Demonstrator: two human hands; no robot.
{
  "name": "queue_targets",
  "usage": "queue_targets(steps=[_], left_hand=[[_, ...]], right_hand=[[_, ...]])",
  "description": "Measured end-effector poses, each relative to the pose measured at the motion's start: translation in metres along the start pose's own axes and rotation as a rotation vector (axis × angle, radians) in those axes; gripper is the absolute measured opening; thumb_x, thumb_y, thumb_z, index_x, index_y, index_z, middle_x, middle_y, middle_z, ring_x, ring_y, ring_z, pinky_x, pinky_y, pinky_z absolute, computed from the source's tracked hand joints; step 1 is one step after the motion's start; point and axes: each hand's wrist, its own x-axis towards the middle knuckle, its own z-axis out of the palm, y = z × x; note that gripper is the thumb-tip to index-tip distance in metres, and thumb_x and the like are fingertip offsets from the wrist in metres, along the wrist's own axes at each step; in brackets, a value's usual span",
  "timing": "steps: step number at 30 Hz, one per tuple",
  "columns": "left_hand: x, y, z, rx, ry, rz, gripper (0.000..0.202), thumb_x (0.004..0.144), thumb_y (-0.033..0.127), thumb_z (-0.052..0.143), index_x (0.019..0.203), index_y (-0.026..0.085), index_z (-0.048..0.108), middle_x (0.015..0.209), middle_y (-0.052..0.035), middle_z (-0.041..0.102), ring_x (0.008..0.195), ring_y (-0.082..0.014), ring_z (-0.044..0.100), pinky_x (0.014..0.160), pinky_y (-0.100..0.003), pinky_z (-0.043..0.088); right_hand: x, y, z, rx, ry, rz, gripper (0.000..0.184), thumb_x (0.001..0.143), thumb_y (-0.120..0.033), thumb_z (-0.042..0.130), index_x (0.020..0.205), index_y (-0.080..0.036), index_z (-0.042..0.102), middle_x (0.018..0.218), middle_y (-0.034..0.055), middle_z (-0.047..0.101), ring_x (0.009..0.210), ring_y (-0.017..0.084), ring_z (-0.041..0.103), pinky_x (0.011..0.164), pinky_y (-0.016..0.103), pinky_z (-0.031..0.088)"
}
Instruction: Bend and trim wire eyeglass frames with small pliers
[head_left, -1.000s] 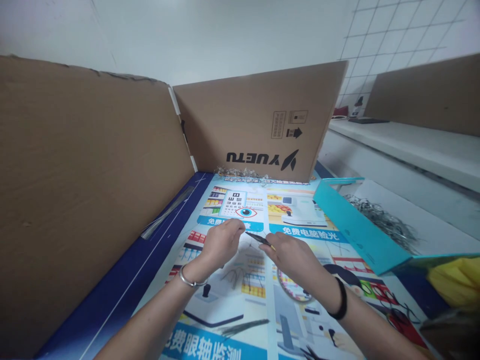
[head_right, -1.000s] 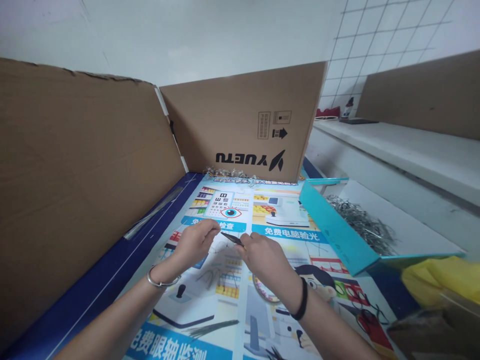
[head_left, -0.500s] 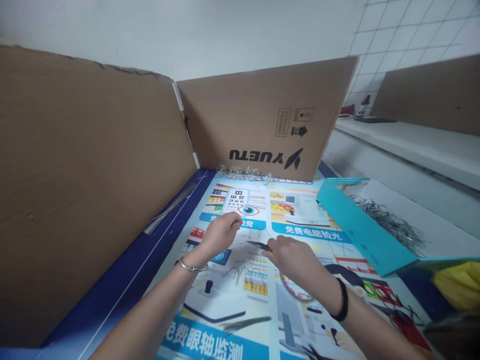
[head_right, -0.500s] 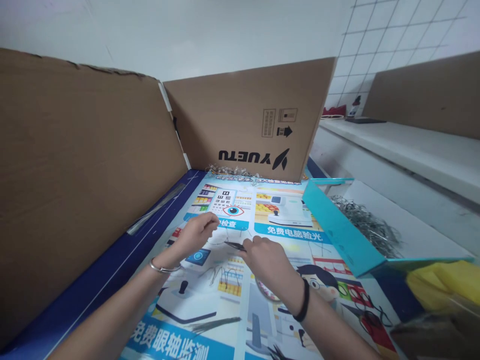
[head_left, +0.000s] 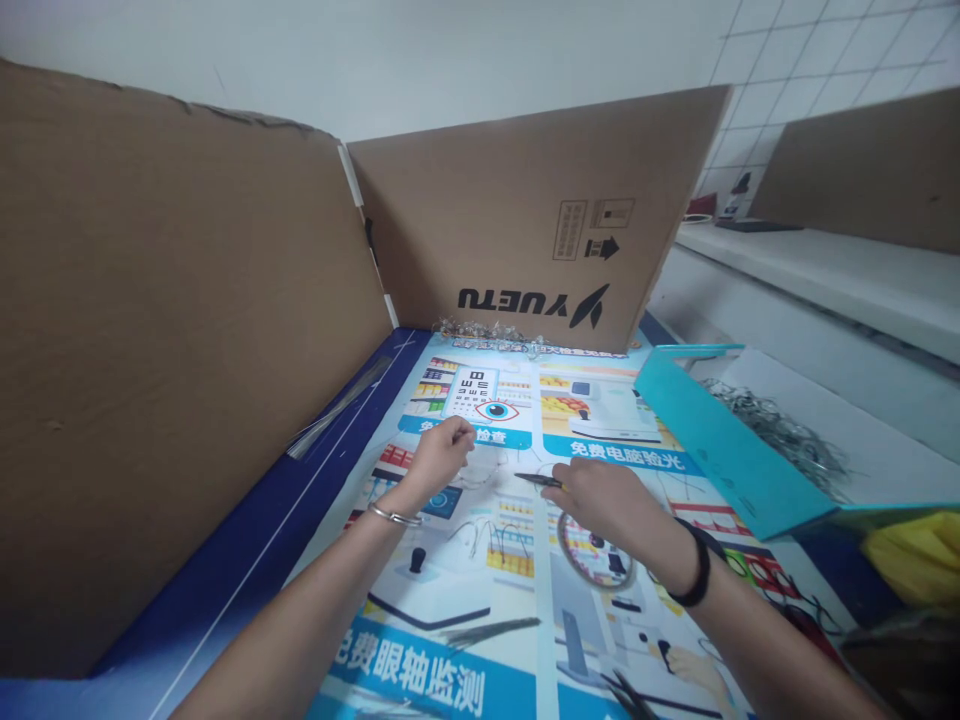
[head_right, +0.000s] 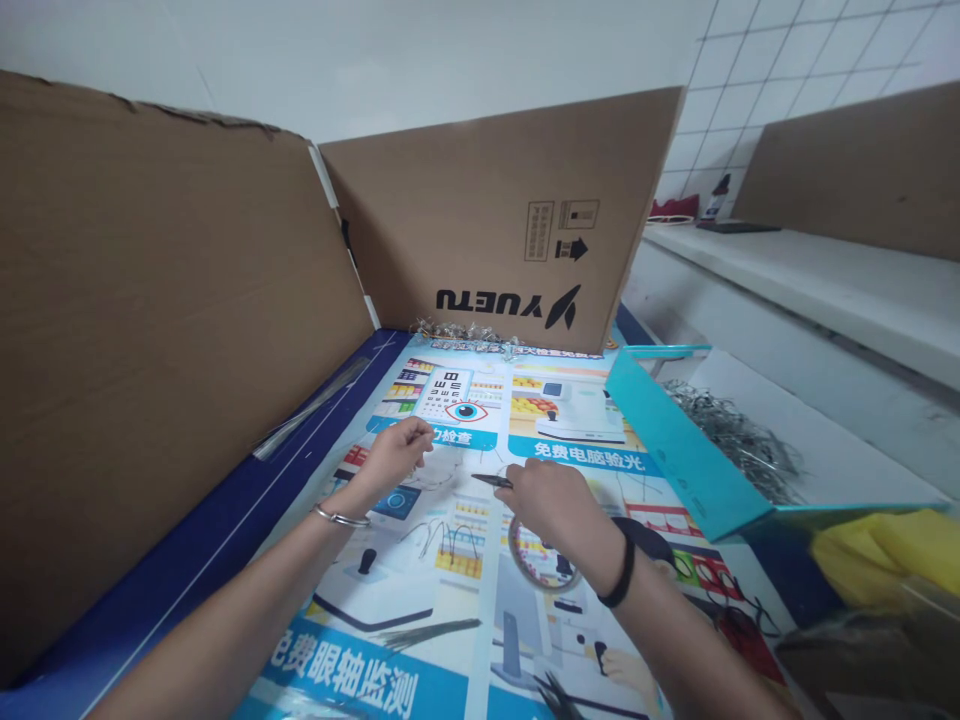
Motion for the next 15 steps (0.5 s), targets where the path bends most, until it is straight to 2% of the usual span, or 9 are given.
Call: queue_targets(steps=[6,15], left_hand=[[0.001,-0.002,-0.001,0.015,-0.066,0.003,0.011,0.077,0.023,0.046,0.076,0.018,0.055,0.067,0.0017,0.060,0.050,-0.0080,0.055,0.047,-0.018,0.039],[-0.002,0.004,-0.001,0.032,-0.087,-0.002,0.012,0.077,0.024,0.046,0.077,0.017,0.056,0.068,0.0009,0.062,0.050,-0.0082,0.056,0.048,-0.019,0.040]], right_hand=[[0.005,0.017,0.006,-0.029,0.026,0.061,0.033,0.090,-0.044,0.040,0.090,-0.019,0.062,0.088,0.0093,0.066,0.082,0.023,0.063,0.061,0.029,0.040],[0.017,0.042,0.032,-0.130,0.151,0.159,0.037,0.092,-0.042,0.035,0.100,-0.013,0.056,0.091,0.0144,0.061,0.086,0.025,0.058,0.068,0.032,0.040]])
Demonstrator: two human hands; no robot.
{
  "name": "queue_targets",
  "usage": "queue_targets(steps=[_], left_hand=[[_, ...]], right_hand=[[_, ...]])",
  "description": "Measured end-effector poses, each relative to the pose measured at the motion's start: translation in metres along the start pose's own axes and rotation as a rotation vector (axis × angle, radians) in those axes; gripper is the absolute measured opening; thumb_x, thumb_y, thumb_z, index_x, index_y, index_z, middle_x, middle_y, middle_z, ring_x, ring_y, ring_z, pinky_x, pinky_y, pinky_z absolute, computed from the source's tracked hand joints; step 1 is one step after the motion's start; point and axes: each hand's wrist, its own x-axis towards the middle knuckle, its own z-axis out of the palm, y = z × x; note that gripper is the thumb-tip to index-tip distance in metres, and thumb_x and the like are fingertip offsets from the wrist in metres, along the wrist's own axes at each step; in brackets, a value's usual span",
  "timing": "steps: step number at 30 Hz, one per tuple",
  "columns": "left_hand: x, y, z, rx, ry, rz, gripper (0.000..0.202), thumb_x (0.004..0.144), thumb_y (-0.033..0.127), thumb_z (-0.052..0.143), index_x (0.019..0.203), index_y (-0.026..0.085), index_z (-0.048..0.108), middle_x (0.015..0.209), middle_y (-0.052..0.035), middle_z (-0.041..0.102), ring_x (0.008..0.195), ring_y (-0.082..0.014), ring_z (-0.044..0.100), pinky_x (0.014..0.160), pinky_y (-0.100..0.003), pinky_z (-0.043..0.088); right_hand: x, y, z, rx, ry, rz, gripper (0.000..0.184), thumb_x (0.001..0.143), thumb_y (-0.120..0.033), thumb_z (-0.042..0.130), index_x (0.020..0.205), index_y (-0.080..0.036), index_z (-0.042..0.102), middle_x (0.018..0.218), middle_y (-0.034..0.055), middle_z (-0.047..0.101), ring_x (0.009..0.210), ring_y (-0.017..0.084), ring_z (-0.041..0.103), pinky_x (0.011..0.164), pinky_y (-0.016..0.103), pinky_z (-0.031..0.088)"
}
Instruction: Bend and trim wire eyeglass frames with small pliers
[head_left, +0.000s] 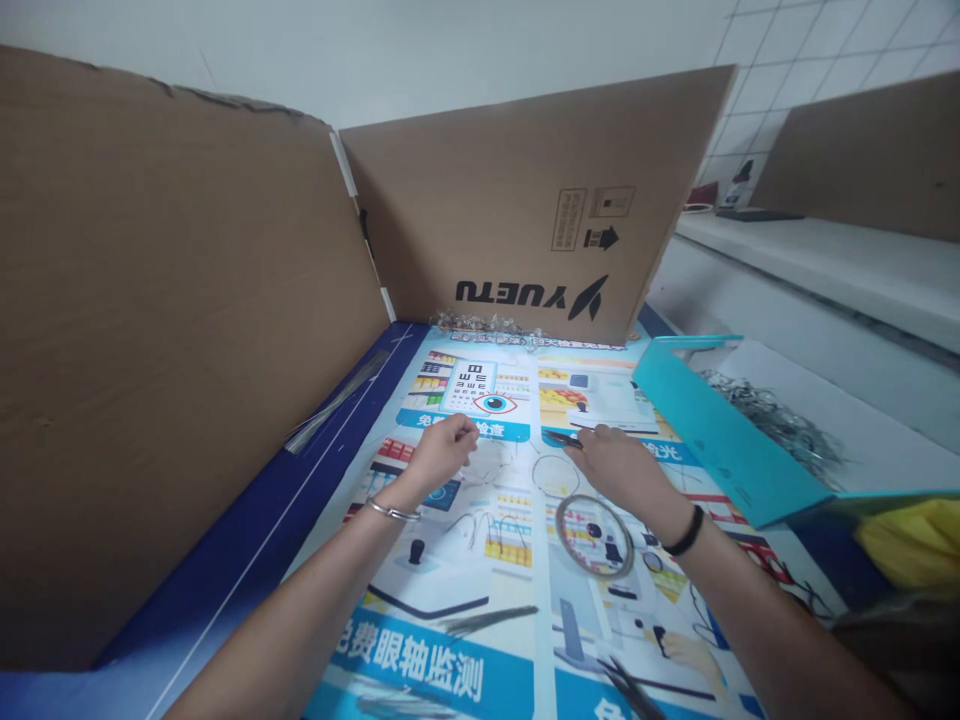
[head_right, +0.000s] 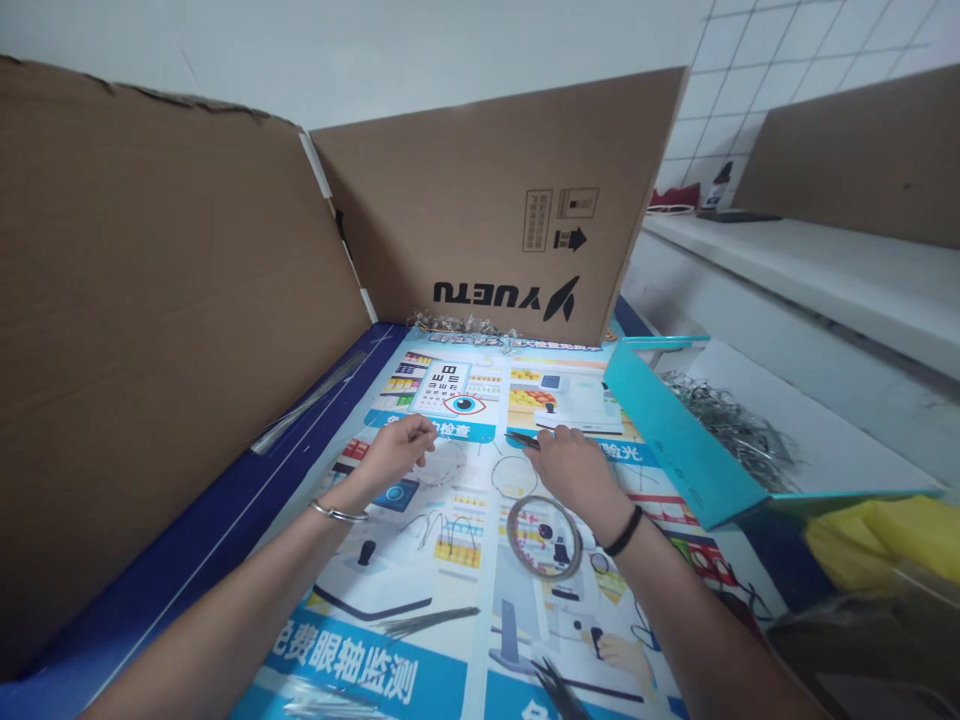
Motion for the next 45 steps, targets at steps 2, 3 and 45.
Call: queue_targets(steps=[2,3,45], left_hand=[[-0.001,0.001,0.000,-0.010,-0.007,-0.002,0.011,0.076,0.024,0.046,0.077,0.017,0.056,0.068,0.0009,0.061,0.050,-0.0082,0.056,0.047,-0.018,0.039],[-0.002,0.001,0.000,-0.018,-0.012,-0.001,0.011,0.076,0.023,0.046,0.077,0.017,0.056,0.068,0.0009,0.061,0.051,-0.0082,0.056,0.047,-0.018,0.039],[-0.032,0.039,0.018,0.259,-0.118,0.282,0.014,0.078,0.018,0.045,0.076,0.020,0.058,0.071,0.0023,0.062,0.066,-0.0123,0.054,0.058,-0.021,0.037]], right_hand=[[0.002,0.001,0.005,-0.018,0.013,0.001,0.035,0.092,-0.040,0.037,0.101,-0.013,0.056,0.093,0.0156,0.060,0.091,0.027,0.056,0.073,0.034,0.039],[0.002,0.001,0.007,-0.026,0.020,0.000,0.034,0.092,-0.040,0.038,0.102,-0.013,0.056,0.094,0.0159,0.059,0.093,0.028,0.055,0.074,0.036,0.039],[-0.012,-0.058,-0.030,1.204,0.082,-0.137,0.015,0.080,-0.027,0.050,0.073,-0.018,0.059,0.073,0.0001,0.062,0.072,0.013,0.056,0.069,0.025,0.042]])
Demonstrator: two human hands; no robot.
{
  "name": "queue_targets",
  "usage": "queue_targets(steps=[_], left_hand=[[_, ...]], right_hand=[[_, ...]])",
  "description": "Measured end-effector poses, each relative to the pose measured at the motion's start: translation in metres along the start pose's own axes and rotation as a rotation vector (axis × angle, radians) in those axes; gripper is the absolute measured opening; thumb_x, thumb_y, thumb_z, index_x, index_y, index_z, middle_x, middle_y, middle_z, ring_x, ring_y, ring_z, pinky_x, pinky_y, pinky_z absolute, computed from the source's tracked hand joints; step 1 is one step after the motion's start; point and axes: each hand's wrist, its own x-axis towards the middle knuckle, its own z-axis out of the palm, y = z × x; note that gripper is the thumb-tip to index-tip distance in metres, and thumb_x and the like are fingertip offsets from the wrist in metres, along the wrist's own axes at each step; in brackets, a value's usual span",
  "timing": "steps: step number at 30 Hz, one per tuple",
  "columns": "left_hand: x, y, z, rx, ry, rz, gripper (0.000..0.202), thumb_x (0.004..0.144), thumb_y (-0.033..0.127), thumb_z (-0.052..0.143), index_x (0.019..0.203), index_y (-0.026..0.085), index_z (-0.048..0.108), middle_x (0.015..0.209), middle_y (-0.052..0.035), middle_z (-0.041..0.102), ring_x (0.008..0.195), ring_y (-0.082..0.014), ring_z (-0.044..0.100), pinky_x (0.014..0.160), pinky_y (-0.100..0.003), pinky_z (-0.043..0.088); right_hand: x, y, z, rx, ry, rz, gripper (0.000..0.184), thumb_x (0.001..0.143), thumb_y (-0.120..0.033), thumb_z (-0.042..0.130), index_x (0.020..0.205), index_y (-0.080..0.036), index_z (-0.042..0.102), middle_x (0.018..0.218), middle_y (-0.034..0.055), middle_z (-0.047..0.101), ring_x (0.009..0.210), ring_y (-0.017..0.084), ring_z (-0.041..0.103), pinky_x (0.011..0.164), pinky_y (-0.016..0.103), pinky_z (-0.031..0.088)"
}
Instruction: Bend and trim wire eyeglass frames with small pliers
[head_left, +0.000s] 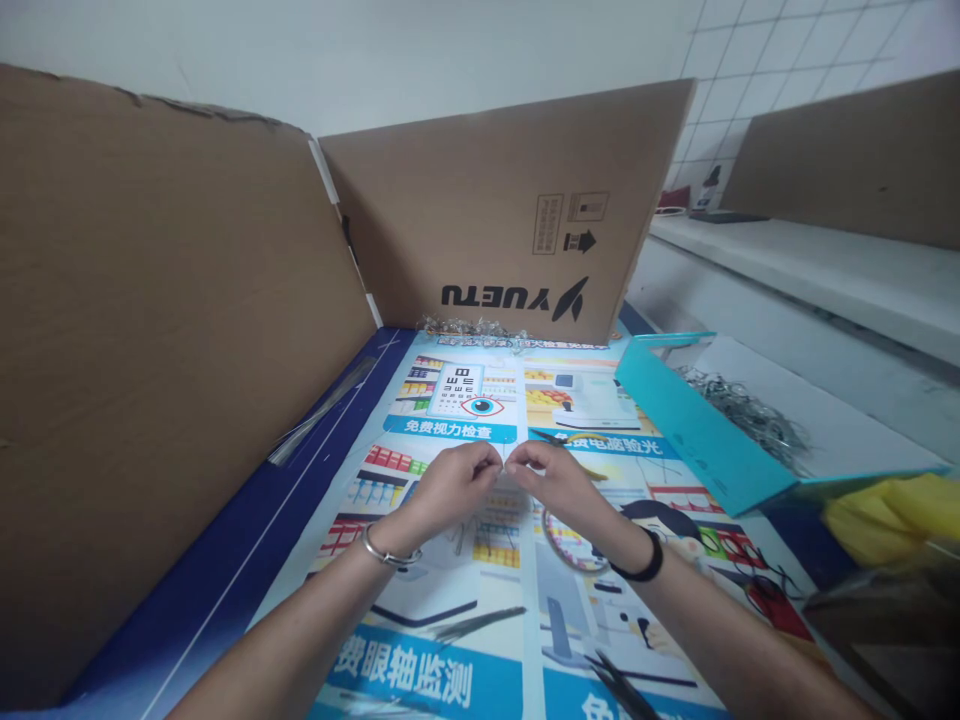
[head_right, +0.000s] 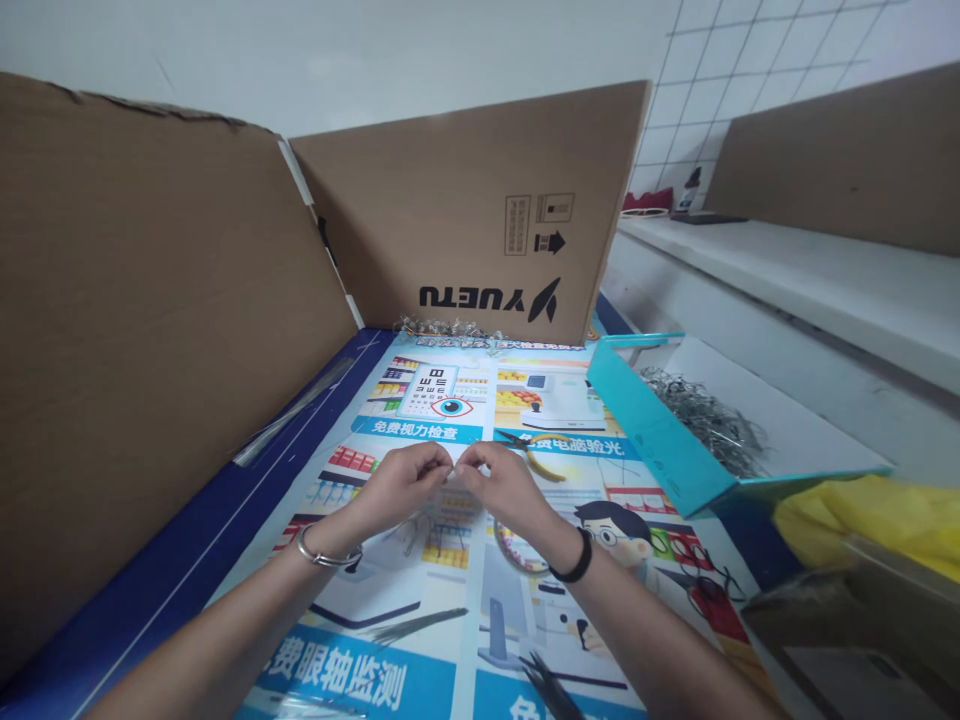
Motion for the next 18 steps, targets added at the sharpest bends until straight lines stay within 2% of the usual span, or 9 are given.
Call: queue_targets(steps=[6,10,18], left_hand=[[-0.0013,0.0026,0.0021,0.080,0.014,0.001,0.015,0.079,0.016,0.043,0.077,0.020,0.058,0.076,0.0008,0.063,0.068,-0.0128,0.054,0.061,-0.022,0.037],[-0.0037,0.0038,0.0052,0.132,0.021,0.005,0.016,0.080,0.015,0.042,0.078,0.020,0.056,0.076,0.0006,0.062,0.068,-0.0128,0.054,0.062,-0.022,0.037],[-0.0052,0.0012,0.0079,0.194,0.022,0.024,0.015,0.083,0.018,0.040,0.080,0.020,0.055,0.081,0.0001,0.063,0.072,-0.0134,0.056,0.065,-0.023,0.038]], right_hand=[[0.0012,0.0064,0.0036,0.039,0.002,0.058,0.010,0.075,-0.023,0.049,0.069,-0.018,0.056,0.067,-0.0015,0.057,0.065,0.012,0.051,0.062,0.024,0.039],[0.0006,0.0073,0.0058,0.125,-0.025,0.146,0.010,0.073,-0.023,0.048,0.065,-0.018,0.053,0.063,-0.0021,0.053,0.060,0.011,0.046,0.058,0.023,0.036],[-0.0001,0.0061,0.0064,0.304,-0.085,0.192,0.019,0.073,-0.033,0.049,0.063,-0.018,0.055,0.065,-0.0001,0.056,0.066,0.013,0.050,0.064,0.026,0.038]])
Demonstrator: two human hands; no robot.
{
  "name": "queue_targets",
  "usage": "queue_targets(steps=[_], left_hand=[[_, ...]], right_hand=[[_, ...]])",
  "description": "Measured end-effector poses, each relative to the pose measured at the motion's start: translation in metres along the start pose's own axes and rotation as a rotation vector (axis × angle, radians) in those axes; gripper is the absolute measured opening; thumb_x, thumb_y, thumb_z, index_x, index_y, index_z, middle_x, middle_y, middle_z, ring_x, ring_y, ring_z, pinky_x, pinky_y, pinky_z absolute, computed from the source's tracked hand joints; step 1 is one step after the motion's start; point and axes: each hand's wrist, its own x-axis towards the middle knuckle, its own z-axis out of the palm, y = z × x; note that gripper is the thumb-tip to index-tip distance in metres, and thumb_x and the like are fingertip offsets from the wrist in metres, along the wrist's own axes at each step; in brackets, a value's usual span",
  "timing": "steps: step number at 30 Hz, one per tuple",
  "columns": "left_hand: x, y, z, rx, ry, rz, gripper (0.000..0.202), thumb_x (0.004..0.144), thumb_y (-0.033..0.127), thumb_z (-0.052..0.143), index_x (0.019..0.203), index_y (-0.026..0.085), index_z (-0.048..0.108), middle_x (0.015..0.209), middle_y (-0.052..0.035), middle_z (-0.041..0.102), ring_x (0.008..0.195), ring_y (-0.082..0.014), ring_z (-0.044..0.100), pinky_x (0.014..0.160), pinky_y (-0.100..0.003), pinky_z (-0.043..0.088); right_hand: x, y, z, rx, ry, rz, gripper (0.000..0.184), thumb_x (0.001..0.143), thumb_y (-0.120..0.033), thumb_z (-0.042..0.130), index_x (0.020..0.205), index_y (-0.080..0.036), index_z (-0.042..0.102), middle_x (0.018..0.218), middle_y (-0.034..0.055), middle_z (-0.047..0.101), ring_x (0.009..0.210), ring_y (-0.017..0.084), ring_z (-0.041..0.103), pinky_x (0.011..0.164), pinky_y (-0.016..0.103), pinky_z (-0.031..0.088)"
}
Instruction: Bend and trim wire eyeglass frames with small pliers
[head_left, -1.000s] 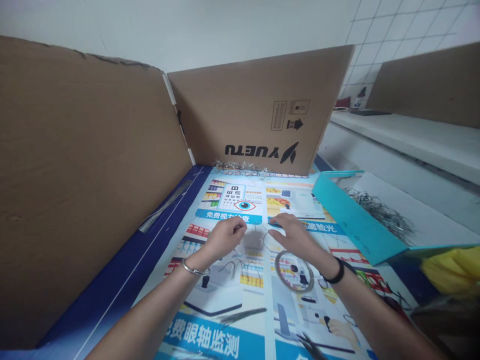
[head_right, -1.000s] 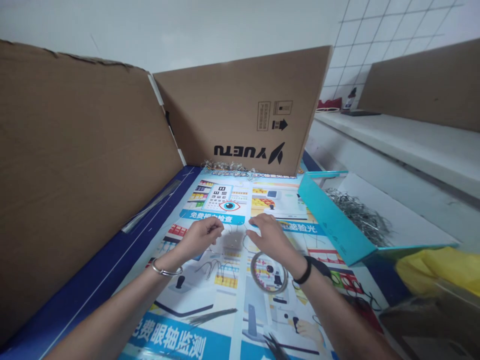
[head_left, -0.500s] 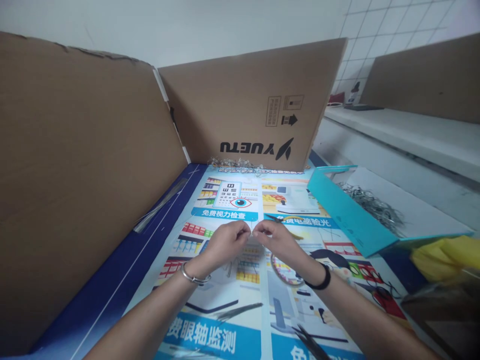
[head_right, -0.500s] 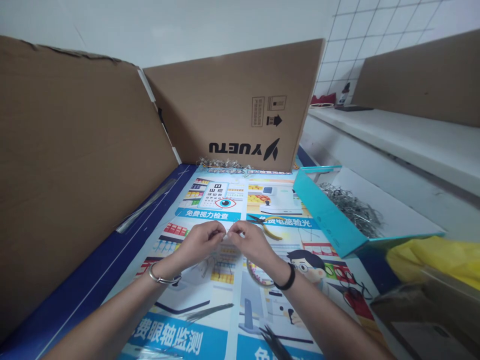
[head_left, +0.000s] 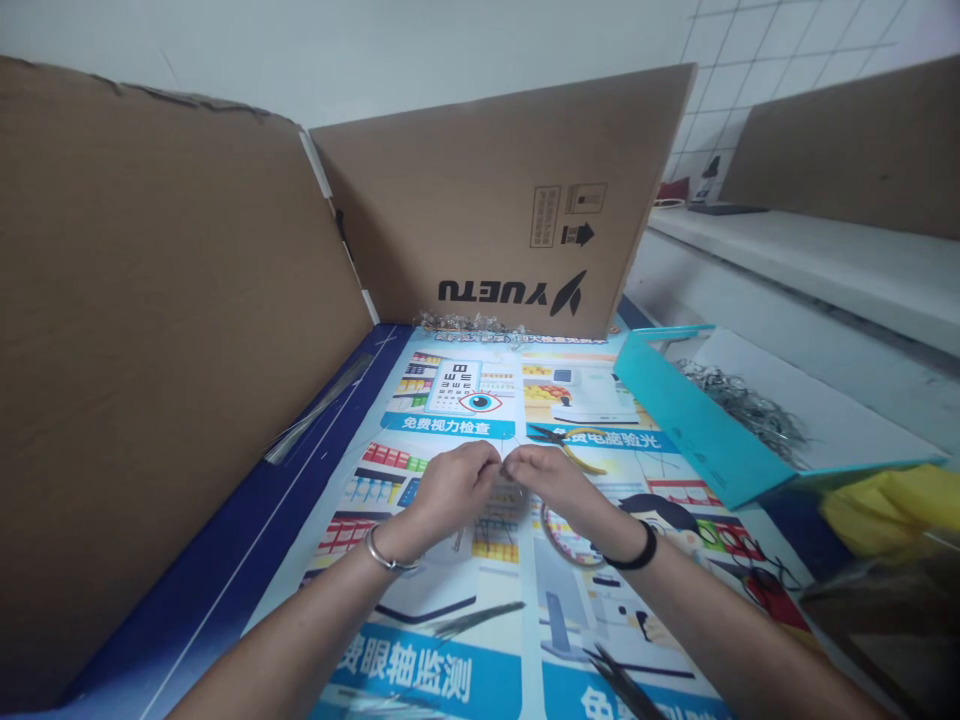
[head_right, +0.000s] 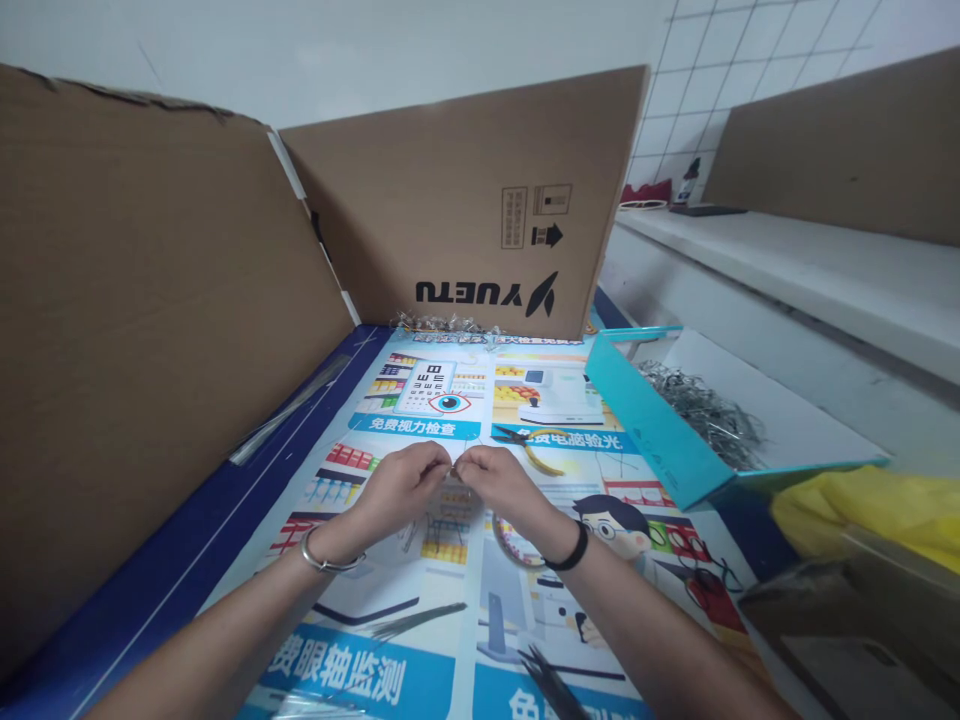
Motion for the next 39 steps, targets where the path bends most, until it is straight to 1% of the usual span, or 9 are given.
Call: queue_targets(steps=[10,16,19,21,25,28,31,35,39], left_hand=[[-0.004,0.001,0.007,0.200,0.023,0.035,0.021,0.090,0.024,0.035,0.087,0.020,0.055,0.083,-0.0016,0.065,0.074,-0.0160,0.060,0.064,-0.026,0.039],[-0.005,0.000,0.011,0.253,0.060,0.055,0.021,0.089,0.021,0.035,0.087,0.020,0.056,0.082,-0.0030,0.065,0.071,-0.0162,0.059,0.063,-0.027,0.039],[-0.002,-0.001,0.008,0.081,0.082,0.003,0.019,0.087,0.021,0.038,0.084,0.020,0.058,0.083,-0.0018,0.065,0.074,-0.0153,0.059,0.066,-0.026,0.040],[0.000,-0.002,0.005,-0.089,0.055,-0.039,0.018,0.085,0.021,0.041,0.081,0.020,0.058,0.080,-0.0004,0.064,0.073,-0.0140,0.059,0.065,-0.024,0.041],[0.004,-0.005,0.002,-0.405,-0.043,-0.146,0.015,0.082,0.025,0.045,0.076,0.019,0.058,0.069,0.0020,0.060,0.060,-0.0110,0.057,0.058,-0.021,0.041],[0.006,-0.008,0.000,-0.630,-0.128,-0.190,0.016,0.081,0.029,0.048,0.075,0.017,0.056,0.069,0.0023,0.058,0.055,-0.0092,0.056,0.055,-0.021,0.042],[0.008,-0.011,-0.004,-0.809,-0.216,-0.207,0.021,0.082,0.034,0.049,0.077,0.015,0.057,0.072,0.0000,0.060,0.058,-0.0096,0.056,0.057,-0.022,0.043],[0.008,-0.012,-0.008,-0.892,-0.255,-0.221,0.027,0.082,0.039,0.050,0.080,0.014,0.060,0.074,-0.0018,0.061,0.060,-0.0101,0.057,0.059,-0.024,0.045],[0.007,-0.011,-0.008,-0.775,-0.242,-0.191,0.022,0.081,0.034,0.050,0.081,0.015,0.060,0.074,-0.0006,0.062,0.061,-0.0101,0.057,0.060,-0.023,0.045]], right_hand=[[0.002,0.013,0.008,0.117,0.072,0.070,0.015,0.067,-0.025,0.048,0.066,-0.016,0.061,0.069,0.0023,0.061,0.072,0.016,0.054,0.071,0.029,0.040],[-0.002,0.008,0.014,0.121,0.106,0.079,0.013,0.067,-0.024,0.047,0.064,-0.017,0.058,0.068,0.0014,0.059,0.069,0.015,0.051,0.068,0.028,0.039],[-0.005,0.003,0.014,0.103,0.095,0.046,0.014,0.070,-0.027,0.047,0.064,-0.017,0.056,0.068,0.0007,0.056,0.068,0.015,0.049,0.065,0.027,0.038],[-0.005,0.003,0.012,0.058,0.080,0.027,0.017,0.072,-0.031,0.048,0.063,-0.018,0.054,0.065,-0.0004,0.052,0.065,0.013,0.046,0.061,0.026,0.036],[-0.004,0.005,0.009,-0.092,0.087,0.010,0.023,0.075,-0.033,0.048,0.057,-0.019,0.046,0.057,-0.0032,0.042,0.057,0.011,0.037,0.052,0.024,0.028],[-0.003,0.006,0.007,-0.139,0.084,0.000,0.022,0.075,-0.033,0.046,0.059,-0.018,0.049,0.058,-0.0027,0.043,0.058,0.012,0.038,0.053,0.023,0.029],[-0.002,0.006,0.006,-0.142,0.069,0.007,0.020,0.074,-0.030,0.045,0.061,-0.018,0.052,0.058,-0.0024,0.046,0.058,0.012,0.040,0.054,0.023,0.031],[-0.002,0.006,0.005,-0.123,0.067,0.014,0.019,0.074,-0.029,0.045,0.062,-0.018,0.053,0.058,-0.0023,0.047,0.058,0.012,0.041,0.055,0.023,0.032],[-0.002,0.006,0.006,-0.143,0.082,0.011,0.019,0.074,-0.028,0.045,0.060,-0.019,0.053,0.057,-0.0019,0.048,0.058,0.012,0.042,0.054,0.023,0.032]])
